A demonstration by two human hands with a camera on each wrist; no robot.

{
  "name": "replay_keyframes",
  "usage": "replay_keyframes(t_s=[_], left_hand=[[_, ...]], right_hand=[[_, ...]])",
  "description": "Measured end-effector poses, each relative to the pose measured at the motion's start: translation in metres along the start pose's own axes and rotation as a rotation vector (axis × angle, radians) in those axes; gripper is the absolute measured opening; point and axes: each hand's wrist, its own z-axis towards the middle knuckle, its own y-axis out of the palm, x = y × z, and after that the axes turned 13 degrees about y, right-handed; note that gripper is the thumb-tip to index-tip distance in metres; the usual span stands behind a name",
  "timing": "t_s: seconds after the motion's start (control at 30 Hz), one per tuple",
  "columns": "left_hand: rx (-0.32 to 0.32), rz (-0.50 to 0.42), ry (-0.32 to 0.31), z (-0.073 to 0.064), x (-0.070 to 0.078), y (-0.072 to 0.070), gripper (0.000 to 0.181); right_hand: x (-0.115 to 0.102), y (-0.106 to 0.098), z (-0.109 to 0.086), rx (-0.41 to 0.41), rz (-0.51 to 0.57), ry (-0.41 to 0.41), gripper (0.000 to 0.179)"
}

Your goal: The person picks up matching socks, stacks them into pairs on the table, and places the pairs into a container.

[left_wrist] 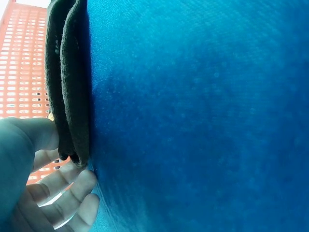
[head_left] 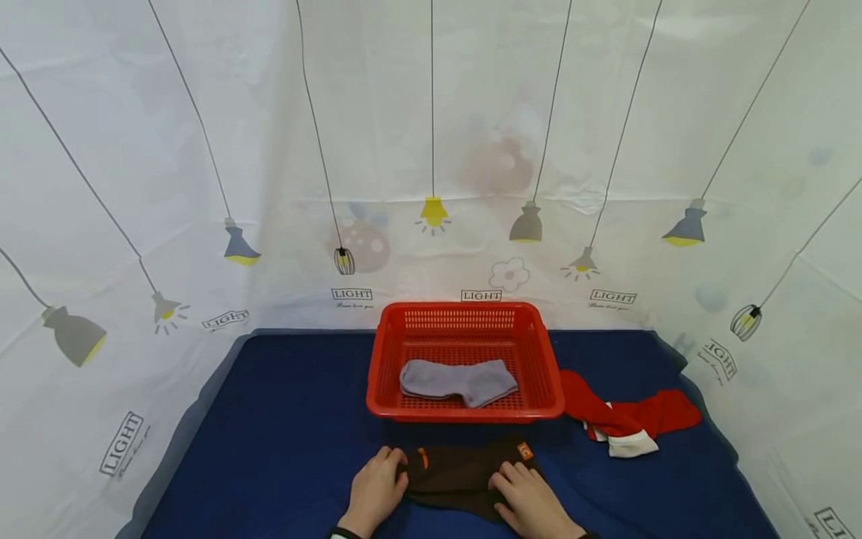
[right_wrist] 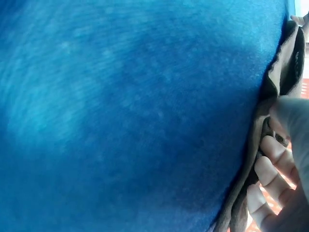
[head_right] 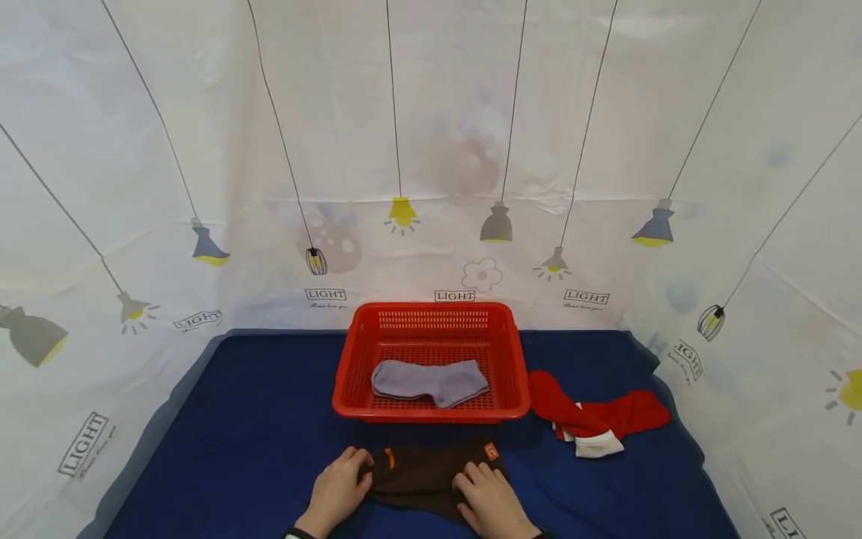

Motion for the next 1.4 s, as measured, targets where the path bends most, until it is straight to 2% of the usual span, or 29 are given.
replay_keyframes(t_s=[0.57, 0.87, 1.17, 1.4], left_hand=[[-0.011, -0.005, 0.000, -0.0001, -0.0022, 0.0027, 0.013], [-0.009, -0.010, 0.004, 0.0002, -0.0023, 0.0026, 0.013], [0.011, 0.000, 0.018, 0.0004, -0.0040, 0.0056, 0.014], [-0.002, -0.006, 0.020, 0.0004, -0.0042, 0.0050, 0.013]], right_hand=[[-0.0078, 0.0008, 0.0058, 0.061, -0.070, 0.019, 0.023], [-0.0066, -0.0025, 0.0039, -0.070, -0.016, 0.053, 0.023], [-0.0071, 0.0038, 0.0054, 0.015, -0.055, 0.027, 0.025], [-0.0101, 0.0015, 0.0078, -0.035, -0.047, 0.057, 0.024]])
